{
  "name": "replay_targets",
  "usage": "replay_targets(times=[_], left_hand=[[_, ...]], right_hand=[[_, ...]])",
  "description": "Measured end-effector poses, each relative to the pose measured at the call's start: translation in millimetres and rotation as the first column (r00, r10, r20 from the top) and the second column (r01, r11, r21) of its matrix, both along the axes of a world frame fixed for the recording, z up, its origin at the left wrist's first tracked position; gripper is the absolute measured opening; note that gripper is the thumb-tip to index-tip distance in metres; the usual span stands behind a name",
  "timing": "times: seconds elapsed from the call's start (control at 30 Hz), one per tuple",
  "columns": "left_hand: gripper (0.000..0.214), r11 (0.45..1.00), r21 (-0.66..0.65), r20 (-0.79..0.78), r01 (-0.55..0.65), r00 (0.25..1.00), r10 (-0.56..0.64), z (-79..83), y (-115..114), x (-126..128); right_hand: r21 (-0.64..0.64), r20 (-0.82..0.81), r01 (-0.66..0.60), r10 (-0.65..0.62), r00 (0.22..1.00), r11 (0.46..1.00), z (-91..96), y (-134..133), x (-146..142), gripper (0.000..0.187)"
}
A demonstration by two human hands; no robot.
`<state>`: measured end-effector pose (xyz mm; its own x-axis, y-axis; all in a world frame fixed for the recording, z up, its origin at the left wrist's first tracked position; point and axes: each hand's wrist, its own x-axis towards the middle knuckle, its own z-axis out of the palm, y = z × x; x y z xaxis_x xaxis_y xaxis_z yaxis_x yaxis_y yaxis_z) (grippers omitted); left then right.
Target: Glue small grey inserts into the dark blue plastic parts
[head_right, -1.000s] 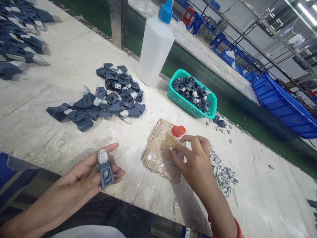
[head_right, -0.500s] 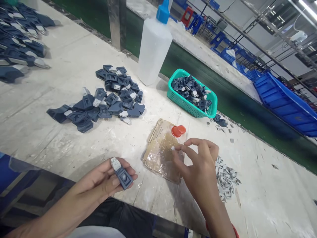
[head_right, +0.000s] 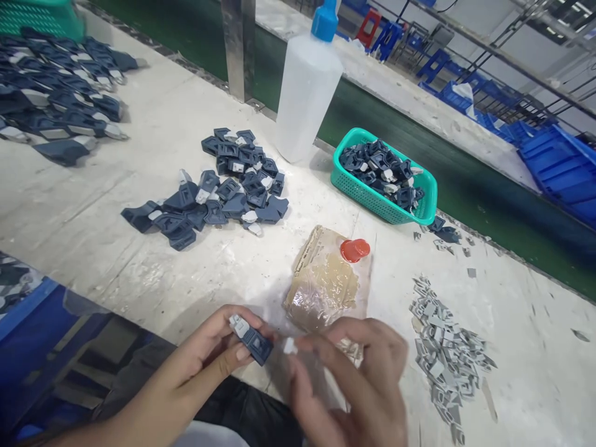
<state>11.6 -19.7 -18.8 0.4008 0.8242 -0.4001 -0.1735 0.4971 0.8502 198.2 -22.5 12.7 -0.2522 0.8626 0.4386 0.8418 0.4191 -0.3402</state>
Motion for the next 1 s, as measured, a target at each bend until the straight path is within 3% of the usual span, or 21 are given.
replay_targets(times=[0.3, 0.53, 0.63, 0.73, 0.83, 0.9, 1.0], left_hand=[[0.015, 1.000, 0.028, -0.021, 0.003, 1.000, -0.002, 1.0, -3.5, 1.1], [0.016, 0.997, 0.074, -0.040, -0.018, 0.999, 0.021, 0.0, -5.2, 3.1], [0.016, 0.997, 0.069, -0.018, -0.023, 1.000, 0.024, -1.1, -4.9, 2.2], [0.016, 0.997, 0.059, -0.014, -0.039, 0.999, 0.039, -0.8, -4.0, 1.3], [0.013, 0.992, 0.029, 0.026, -0.125, 0.992, 0.124, 1.7, -4.5, 2.5], [0.014, 0.979, -0.056, 0.088, -0.197, 0.976, 0.201, 2.9, -6.3, 3.8], [0.021, 0.935, -0.235, 0.155, -0.264, 0.940, 0.304, 1.4, -8.5, 4.7]], right_hand=[[-0.078, -0.133, -0.057, 0.046, 0.990, 0.995, -20.2, -5.7, -17.9, 0.017], [-0.002, 0.088, -0.124, 0.124, 0.988, 0.992, -13.8, -7.3, -17.6, 0.014], [0.000, 0.110, -0.119, 0.118, 0.987, 0.993, -12.4, -12.5, -23.4, 0.017], [-0.011, -0.006, -0.079, 0.079, 0.997, 0.997, -17.5, -20.2, -33.4, 0.024], [-0.002, -0.250, -0.030, 0.029, 0.968, 1.000, -32.2, -27.8, -45.2, 0.032], [0.014, -0.396, 0.012, -0.006, 0.918, 1.000, -45.5, -29.8, -53.1, 0.036], [0.090, -0.419, 0.096, -0.050, 0.907, 0.991, -63.4, -27.1, -62.7, 0.037]])
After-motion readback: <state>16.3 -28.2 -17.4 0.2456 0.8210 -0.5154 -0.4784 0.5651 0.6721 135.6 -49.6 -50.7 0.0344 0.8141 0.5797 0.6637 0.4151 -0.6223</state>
